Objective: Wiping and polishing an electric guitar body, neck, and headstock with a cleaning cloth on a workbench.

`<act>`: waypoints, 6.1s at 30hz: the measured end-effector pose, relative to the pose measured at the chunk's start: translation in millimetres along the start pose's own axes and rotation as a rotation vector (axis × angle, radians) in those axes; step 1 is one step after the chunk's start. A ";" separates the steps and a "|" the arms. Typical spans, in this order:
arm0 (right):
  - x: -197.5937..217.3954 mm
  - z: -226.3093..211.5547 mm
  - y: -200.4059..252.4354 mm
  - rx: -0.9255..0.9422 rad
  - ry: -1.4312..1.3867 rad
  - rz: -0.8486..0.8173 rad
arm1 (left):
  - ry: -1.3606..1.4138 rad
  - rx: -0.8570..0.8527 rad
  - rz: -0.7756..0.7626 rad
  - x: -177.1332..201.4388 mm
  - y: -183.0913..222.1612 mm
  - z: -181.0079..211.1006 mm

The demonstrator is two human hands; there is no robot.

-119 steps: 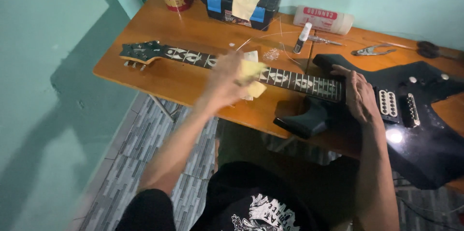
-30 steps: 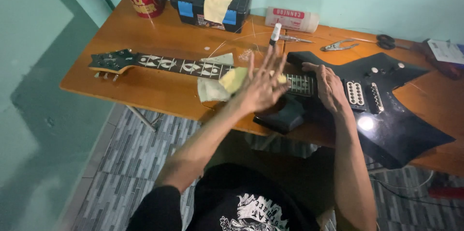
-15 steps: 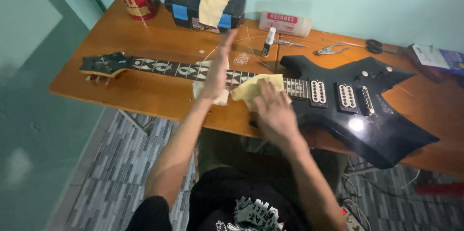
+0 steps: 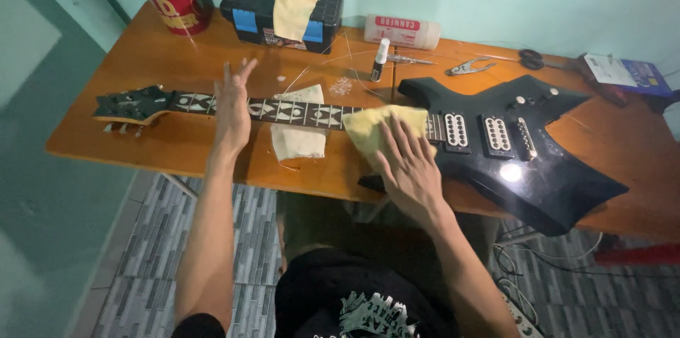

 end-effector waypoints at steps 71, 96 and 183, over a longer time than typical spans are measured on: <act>-28.3 46.7 -30.3 -0.171 -0.071 -0.183 | -0.079 -0.039 -0.157 -23.0 -3.2 -32.3; -34.1 61.0 -7.8 -0.266 -0.010 -0.151 | -0.097 -0.031 -0.129 -27.6 -6.6 -33.8; 33.7 317.9 19.9 -1.212 -0.549 -0.496 | 1.378 0.537 0.525 -68.9 57.7 -26.4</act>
Point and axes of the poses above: each hand's wrist, its own y-axis away from the middle knuckle, its own x-axis out of the back of the hand, z = x × y, the point moved 8 cm from there along -y, towards the middle knuckle
